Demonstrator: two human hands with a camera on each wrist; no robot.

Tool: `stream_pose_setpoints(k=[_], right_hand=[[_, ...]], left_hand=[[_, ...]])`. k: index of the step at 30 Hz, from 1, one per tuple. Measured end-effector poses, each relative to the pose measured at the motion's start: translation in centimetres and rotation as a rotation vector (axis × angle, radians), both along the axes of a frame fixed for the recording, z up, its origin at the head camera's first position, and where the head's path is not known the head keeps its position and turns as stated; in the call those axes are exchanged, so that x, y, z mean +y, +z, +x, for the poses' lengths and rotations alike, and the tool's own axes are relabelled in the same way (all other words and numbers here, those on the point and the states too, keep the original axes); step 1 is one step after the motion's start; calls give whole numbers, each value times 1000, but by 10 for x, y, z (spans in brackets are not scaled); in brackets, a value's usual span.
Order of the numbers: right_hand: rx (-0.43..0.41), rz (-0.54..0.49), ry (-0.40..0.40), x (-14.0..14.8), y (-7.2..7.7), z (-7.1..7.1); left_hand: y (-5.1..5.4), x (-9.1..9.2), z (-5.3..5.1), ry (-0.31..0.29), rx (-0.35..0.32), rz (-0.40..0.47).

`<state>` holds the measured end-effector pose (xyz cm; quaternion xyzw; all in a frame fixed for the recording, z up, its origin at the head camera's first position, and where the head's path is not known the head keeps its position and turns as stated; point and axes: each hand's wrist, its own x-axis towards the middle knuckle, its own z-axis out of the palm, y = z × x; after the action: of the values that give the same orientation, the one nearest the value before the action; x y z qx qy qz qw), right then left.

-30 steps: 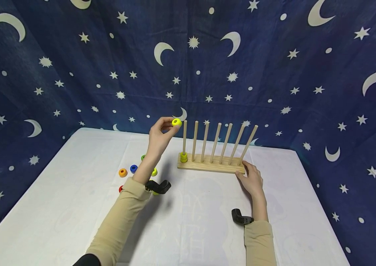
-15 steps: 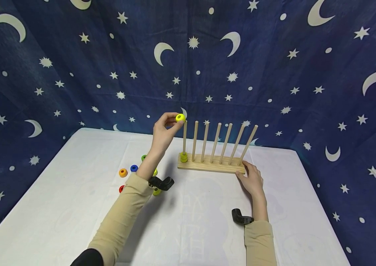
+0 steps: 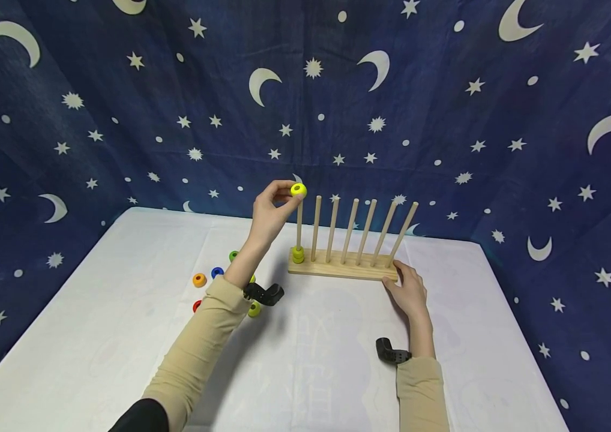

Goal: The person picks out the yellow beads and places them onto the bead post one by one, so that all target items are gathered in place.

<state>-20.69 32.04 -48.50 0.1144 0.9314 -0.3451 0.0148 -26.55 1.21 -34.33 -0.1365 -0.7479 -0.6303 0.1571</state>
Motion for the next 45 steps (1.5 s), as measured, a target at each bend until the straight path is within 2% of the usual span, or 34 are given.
stream_pose_setpoints(k=[20,31,37,45], right_hand=[[12,4,0,-1,0,2],[6,13,2,-1,1,2],[-10,8,2,-1,3,2],[14,6,-3,0,0,2]], left_hand=[[-4,0,-1,1,-8,-49],[-6,-3,-1,-13,-5,-22],[-5,-6,2,-21,0,-31],[-7,-14,9,-41,-17,-50]])
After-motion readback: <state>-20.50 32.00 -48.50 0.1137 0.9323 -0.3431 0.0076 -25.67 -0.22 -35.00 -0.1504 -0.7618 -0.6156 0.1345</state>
